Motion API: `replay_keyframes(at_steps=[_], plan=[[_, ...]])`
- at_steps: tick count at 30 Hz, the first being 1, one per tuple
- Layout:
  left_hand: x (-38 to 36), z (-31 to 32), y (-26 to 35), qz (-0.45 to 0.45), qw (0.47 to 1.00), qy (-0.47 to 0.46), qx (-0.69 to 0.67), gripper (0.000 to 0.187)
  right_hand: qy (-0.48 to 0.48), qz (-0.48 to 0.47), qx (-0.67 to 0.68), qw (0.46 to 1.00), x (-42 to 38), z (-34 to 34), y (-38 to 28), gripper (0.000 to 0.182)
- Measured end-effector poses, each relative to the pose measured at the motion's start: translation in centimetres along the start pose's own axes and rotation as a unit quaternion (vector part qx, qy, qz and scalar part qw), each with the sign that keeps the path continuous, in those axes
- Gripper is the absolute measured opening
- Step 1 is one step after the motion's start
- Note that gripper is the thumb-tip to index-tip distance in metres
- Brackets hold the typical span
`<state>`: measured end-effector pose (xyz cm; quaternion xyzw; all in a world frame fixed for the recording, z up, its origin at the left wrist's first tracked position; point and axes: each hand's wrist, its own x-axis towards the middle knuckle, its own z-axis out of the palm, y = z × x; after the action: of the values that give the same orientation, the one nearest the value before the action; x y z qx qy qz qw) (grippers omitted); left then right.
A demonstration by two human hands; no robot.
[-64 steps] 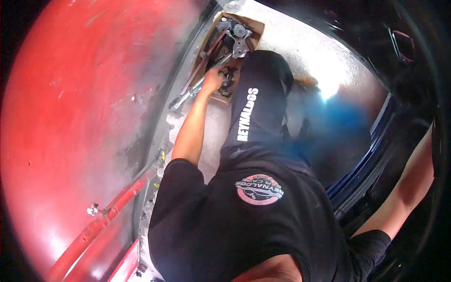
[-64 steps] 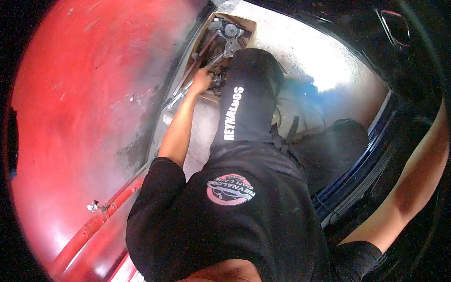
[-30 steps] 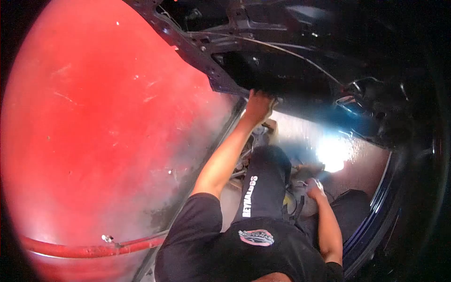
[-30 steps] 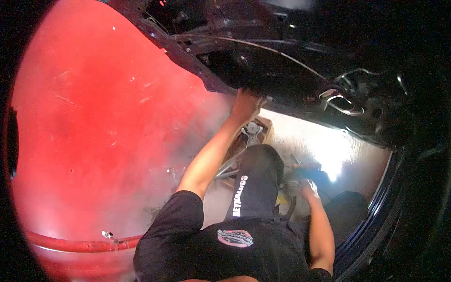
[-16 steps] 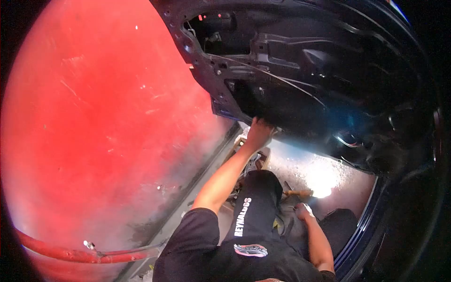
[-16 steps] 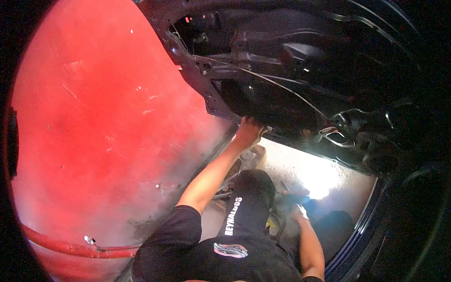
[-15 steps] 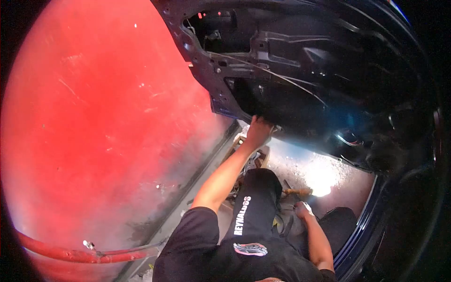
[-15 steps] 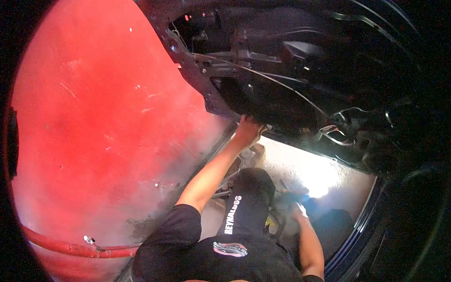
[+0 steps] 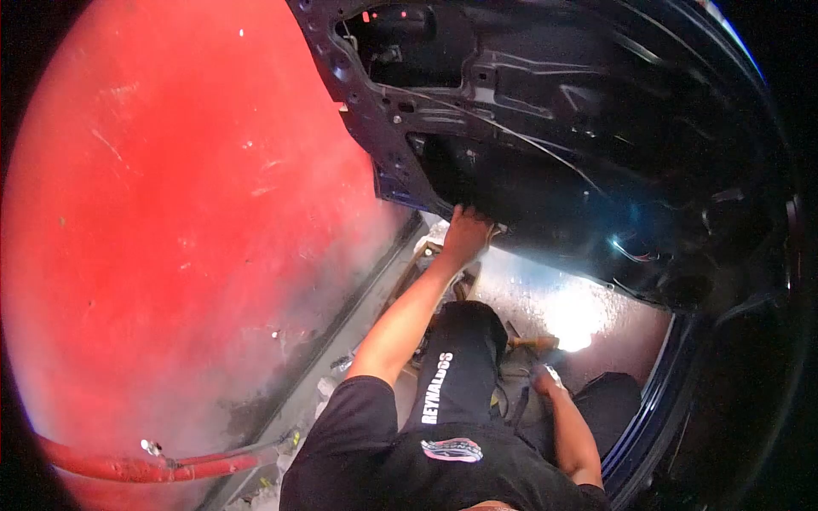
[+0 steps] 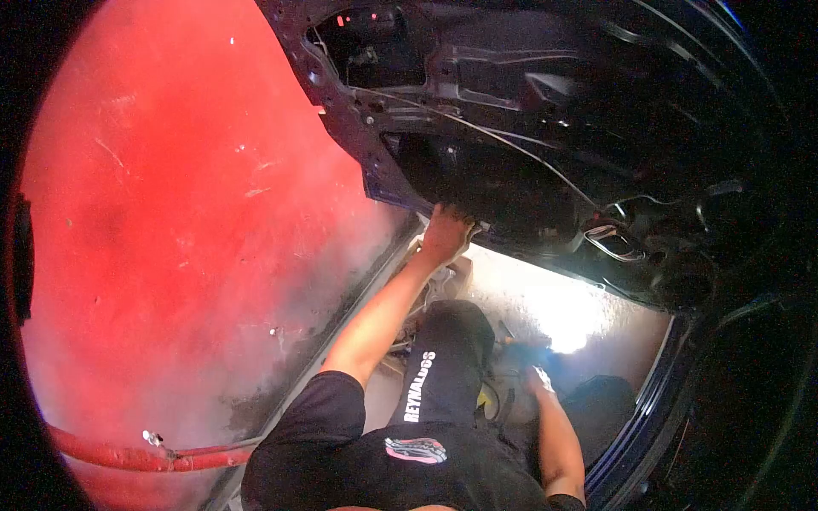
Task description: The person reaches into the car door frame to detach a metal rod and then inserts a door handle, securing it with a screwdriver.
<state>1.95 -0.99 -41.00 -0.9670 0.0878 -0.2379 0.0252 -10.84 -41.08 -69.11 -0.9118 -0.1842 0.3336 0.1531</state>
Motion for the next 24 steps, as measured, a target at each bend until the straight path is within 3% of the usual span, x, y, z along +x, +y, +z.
replay_keyframes(at_steps=[3,7,9,12,17,19,21,22,24], plan=[[0.2,-0.8,0.0,-0.003,0.999,-0.038,-0.018,0.025,-0.031,0.021,-0.012,0.999,-0.2,-0.4,-0.3,0.037],[0.3,-0.5,0.0,0.002,0.999,-0.017,-0.042,0.026,-0.038,0.011,-0.019,0.999,-1.0,-1.1,-1.1,0.037],[0.2,-0.6,0.1,-0.021,0.998,-0.063,-0.02,0.027,-0.038,0.012,-0.026,0.999,-1.2,-1.9,-2.1,0.037],[0.1,0.2,0.2,-0.017,1.0,-0.017,-0.005,0.028,-0.021,0.004,-0.034,0.999,-2.2,-2.4,-1.9,0.036],[0.2,-0.8,0.4,-0.01,1.0,-0.027,-0.007,0.03,-0.015,0.027,0.01,0.999,-1.4,-1.7,-2.1,0.03],[0.0,-0.9,0.4,-0.025,0.999,-0.038,-0.012,0.029,-0.038,0.032,-0.023,0.998,-1.9,-2.9,-3.0,0.039],[0.1,-1.1,0.5,-0.003,1.0,0.017,-0.015,0.027,-0.036,0.022,-0.006,0.999,-1.8,-3.2,-2.9,0.043],[0.3,-1.3,0.5,-0.019,0.999,-0.024,-0.033,0.026,-0.04,0.025,-0.006,0.999,-1.5,-2.9,-2.7,0.047],[0.2,-1.6,0.7,-0.016,0.999,-0.018,-0.022,0.026,-0.036,0.019,-0.002,0.999,-2.2,-3.4,-3.4,0.047]])
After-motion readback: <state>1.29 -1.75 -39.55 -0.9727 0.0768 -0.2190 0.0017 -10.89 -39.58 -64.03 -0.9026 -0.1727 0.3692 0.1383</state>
